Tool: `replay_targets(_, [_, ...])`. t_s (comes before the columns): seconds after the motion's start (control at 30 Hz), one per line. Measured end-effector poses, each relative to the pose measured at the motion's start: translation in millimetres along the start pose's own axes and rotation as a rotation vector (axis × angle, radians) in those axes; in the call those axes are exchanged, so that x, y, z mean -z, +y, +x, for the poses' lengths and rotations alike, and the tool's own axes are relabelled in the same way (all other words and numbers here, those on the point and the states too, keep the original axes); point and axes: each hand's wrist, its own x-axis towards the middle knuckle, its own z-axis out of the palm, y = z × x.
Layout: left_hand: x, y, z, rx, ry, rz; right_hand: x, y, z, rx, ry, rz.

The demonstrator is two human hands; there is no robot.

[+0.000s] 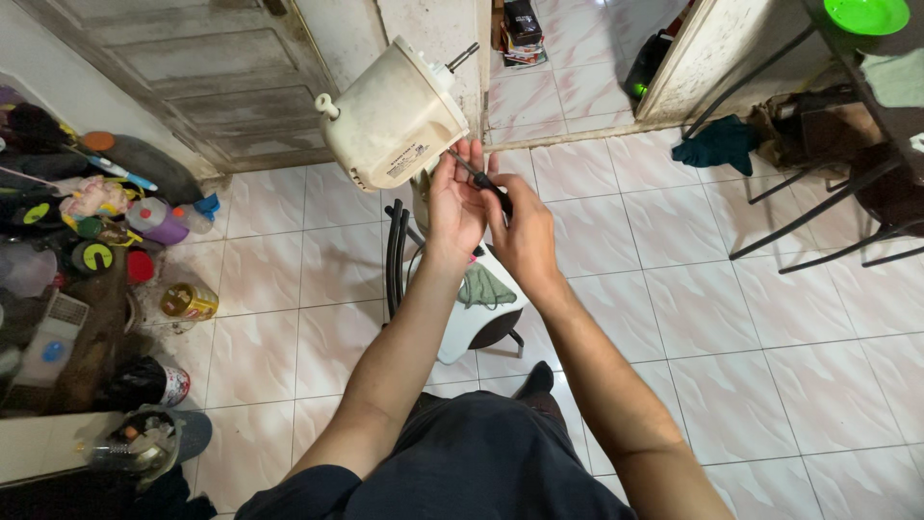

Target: The person uses a screwdriver to remove multiple screws from the rear housing of a white electric fan. They repeatedly walk to a nearby table to place the removed screws into a green plate, then return to continue unscrewing the fan housing.

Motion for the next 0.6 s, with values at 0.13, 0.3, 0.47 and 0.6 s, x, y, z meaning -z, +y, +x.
replay_targets(0.13, [-4, -4, -7, -0.024, -0.085, -0.028, -3, 0, -10, 0.059, 0.01, -0.088])
replay_targets(0.3, [-12, -2, -21, 0.032, -0.019, 0.04, -10, 16, -21, -0.534, -0.088, 0.457])
replay_targets(0.47, [-17, 8, -55, -0.041, -0.111, 0.657, 1, 41, -57, -0.797, -0.24, 1.137])
replay_targets(0.6, [-17, 24, -76, -0.101, -0.412, 0.91, 5, 52, -87, -0.799, -0.265, 1.498])
